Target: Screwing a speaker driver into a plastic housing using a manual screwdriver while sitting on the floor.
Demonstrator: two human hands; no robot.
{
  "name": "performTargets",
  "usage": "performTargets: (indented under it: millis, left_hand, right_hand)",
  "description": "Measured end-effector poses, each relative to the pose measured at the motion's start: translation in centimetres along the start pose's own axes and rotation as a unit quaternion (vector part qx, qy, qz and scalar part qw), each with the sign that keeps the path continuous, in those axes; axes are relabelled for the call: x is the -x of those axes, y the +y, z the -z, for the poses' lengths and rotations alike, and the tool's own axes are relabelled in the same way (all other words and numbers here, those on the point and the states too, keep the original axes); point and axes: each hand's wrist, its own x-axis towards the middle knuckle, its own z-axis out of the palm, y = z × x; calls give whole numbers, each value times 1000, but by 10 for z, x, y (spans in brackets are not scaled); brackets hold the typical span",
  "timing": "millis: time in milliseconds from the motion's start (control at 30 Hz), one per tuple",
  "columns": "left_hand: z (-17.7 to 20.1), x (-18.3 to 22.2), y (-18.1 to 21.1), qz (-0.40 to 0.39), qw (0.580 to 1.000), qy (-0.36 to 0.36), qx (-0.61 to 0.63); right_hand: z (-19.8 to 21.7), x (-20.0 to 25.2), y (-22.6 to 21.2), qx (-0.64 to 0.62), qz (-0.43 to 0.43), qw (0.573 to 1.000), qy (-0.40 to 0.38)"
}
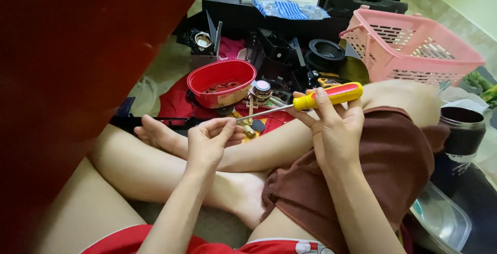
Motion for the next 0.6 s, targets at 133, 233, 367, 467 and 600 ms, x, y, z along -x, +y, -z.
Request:
performTargets:
  millis: [133, 233, 367, 467, 600]
  left_hand:
    - [1, 1, 1, 0, 1000, 3, -9]
    - [4, 1, -4, 10, 1000, 4, -7]
    - [6, 2, -3, 9, 1000, 6, 14]
    - [8, 4, -4, 9, 1000, 8, 11]
    - [9, 2, -9, 5, 1000, 1, 7]
  right_hand:
    - [3, 0, 1, 2, -10, 1000, 14]
    - [1, 0, 1, 11, -22, 999, 28]
    - [-3, 0, 1, -4, -26, 1000, 16]
    - [-1, 0, 6, -9, -34, 999, 16]
    - [0, 2, 7, -12, -52, 998, 31]
